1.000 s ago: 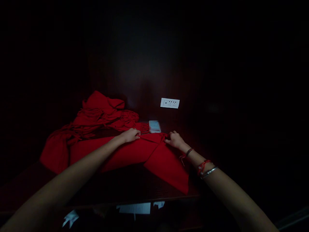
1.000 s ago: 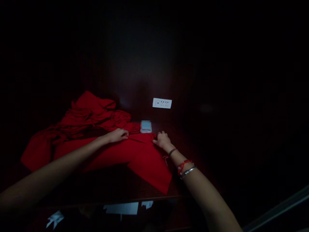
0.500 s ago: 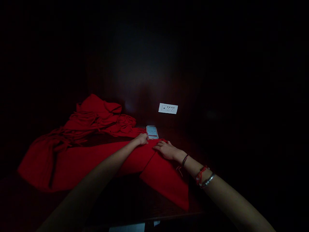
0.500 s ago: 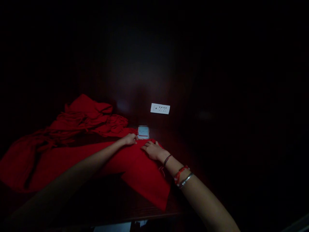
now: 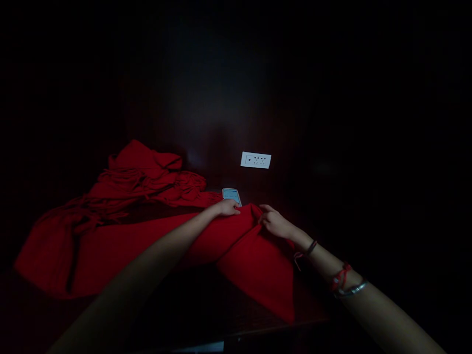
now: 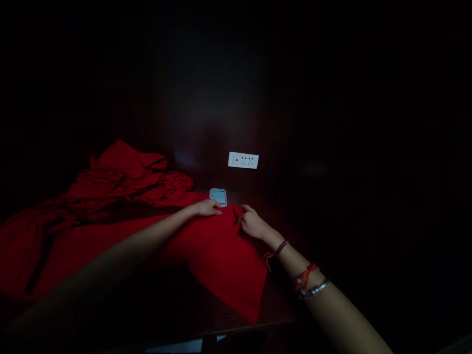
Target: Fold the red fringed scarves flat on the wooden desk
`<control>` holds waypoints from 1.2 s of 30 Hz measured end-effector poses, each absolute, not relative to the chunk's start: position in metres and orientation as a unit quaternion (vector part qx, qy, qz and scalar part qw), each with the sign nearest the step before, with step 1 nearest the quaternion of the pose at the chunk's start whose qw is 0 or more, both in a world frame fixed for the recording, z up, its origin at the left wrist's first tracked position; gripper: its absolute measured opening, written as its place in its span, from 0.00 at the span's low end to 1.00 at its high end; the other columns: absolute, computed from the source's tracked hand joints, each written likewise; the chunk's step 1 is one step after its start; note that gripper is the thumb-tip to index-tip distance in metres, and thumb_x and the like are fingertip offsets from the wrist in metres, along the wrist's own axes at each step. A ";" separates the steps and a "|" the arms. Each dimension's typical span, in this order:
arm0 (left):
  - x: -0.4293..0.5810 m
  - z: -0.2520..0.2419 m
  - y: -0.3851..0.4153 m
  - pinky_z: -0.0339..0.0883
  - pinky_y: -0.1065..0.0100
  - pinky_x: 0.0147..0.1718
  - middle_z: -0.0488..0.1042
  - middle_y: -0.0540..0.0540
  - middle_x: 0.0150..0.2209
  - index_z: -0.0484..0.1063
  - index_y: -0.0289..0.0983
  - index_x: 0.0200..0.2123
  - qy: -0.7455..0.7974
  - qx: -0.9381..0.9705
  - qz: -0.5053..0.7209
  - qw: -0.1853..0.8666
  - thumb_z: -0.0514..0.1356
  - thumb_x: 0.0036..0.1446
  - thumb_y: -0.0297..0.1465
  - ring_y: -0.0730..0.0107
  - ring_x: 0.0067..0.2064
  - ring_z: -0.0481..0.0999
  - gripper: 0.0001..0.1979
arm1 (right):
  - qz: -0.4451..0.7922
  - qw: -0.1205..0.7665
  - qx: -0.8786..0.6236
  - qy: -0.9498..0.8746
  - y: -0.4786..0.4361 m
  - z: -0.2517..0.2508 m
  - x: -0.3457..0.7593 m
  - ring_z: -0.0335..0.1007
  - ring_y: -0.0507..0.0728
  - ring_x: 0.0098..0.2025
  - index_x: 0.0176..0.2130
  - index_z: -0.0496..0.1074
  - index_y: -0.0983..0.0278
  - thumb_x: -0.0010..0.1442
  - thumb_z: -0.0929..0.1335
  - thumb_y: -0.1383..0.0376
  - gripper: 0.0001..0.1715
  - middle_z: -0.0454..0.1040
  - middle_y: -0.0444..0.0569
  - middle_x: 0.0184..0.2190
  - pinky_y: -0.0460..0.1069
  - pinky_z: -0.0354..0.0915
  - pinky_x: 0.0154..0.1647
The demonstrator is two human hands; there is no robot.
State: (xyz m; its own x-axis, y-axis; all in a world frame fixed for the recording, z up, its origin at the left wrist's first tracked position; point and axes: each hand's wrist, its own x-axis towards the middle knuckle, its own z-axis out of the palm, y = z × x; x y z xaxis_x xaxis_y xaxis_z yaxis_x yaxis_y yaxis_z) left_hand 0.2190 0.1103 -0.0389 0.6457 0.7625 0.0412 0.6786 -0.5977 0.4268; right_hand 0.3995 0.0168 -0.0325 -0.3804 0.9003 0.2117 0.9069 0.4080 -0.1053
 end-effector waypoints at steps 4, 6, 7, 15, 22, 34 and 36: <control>0.233 -0.037 0.108 0.56 0.77 0.26 0.69 0.51 0.27 0.71 0.33 0.30 0.420 0.879 0.158 0.162 0.57 0.40 0.23 0.73 0.30 0.65 0.10 | 0.003 0.149 -0.677 -0.721 0.021 -0.031 0.382 0.63 0.55 0.41 0.32 0.69 0.70 0.55 0.55 0.66 0.17 0.67 0.56 0.38 0.46 0.57 0.41; 0.234 -0.036 0.108 0.56 0.76 0.26 0.68 0.52 0.26 0.70 0.33 0.30 0.425 0.876 0.167 0.159 0.59 0.38 0.24 0.74 0.29 0.65 0.11 | -0.031 0.162 -0.722 -0.672 0.023 -0.031 0.374 0.64 0.56 0.39 0.38 0.65 0.70 0.53 0.58 0.59 0.18 0.67 0.57 0.38 0.47 0.59 0.36; 0.233 -0.036 0.108 0.56 0.76 0.25 0.68 0.52 0.26 0.70 0.33 0.30 0.426 0.875 0.167 0.158 0.59 0.37 0.24 0.74 0.29 0.65 0.11 | -0.054 0.163 -0.737 -0.653 0.024 -0.031 0.371 0.64 0.58 0.39 0.41 0.63 0.70 0.51 0.61 0.57 0.22 0.66 0.58 0.40 0.47 0.60 0.35; 0.229 -0.033 0.107 0.59 0.76 0.28 0.70 0.50 0.29 0.69 0.33 0.33 0.385 0.890 0.169 0.178 0.60 0.39 0.30 0.72 0.31 0.67 0.13 | -0.087 0.047 -0.727 -0.679 0.033 -0.024 0.378 0.67 0.59 0.38 0.34 0.69 0.70 0.54 0.57 0.71 0.14 0.70 0.60 0.34 0.48 0.60 0.33; 0.258 -0.039 0.109 0.58 0.76 0.29 0.70 0.50 0.25 0.71 0.33 0.27 0.319 0.900 0.272 0.116 0.56 0.42 0.23 0.74 0.28 0.67 0.06 | -0.062 0.019 -0.704 -0.708 0.026 -0.023 0.379 0.68 0.57 0.36 0.39 0.65 0.71 0.52 0.58 0.74 0.14 0.70 0.58 0.33 0.44 0.60 0.30; 0.253 -0.044 0.117 0.57 0.77 0.25 0.69 0.51 0.25 0.69 0.34 0.28 0.349 0.886 0.286 0.109 0.58 0.42 0.26 0.75 0.28 0.66 0.05 | -0.094 0.008 -0.718 -0.690 0.028 -0.014 0.379 0.67 0.59 0.40 0.37 0.69 0.68 0.52 0.57 0.74 0.16 0.69 0.59 0.36 0.47 0.61 0.33; 0.248 -0.044 0.120 0.58 0.76 0.27 0.69 0.50 0.25 0.69 0.34 0.28 0.341 0.893 0.275 0.100 0.57 0.44 0.25 0.74 0.29 0.67 0.04 | -0.076 -0.002 -0.725 -0.685 0.027 -0.011 0.382 0.66 0.60 0.41 0.38 0.70 0.69 0.50 0.59 0.75 0.16 0.69 0.60 0.38 0.48 0.61 0.34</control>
State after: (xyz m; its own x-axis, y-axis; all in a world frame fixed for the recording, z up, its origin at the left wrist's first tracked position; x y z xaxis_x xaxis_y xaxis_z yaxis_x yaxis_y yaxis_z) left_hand 0.2485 0.1196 -0.0437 0.6157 0.6643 0.4238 0.5547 -0.7474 0.3656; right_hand 0.3824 0.0274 -0.0108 0.0513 0.9929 0.1071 0.9923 -0.0628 0.1064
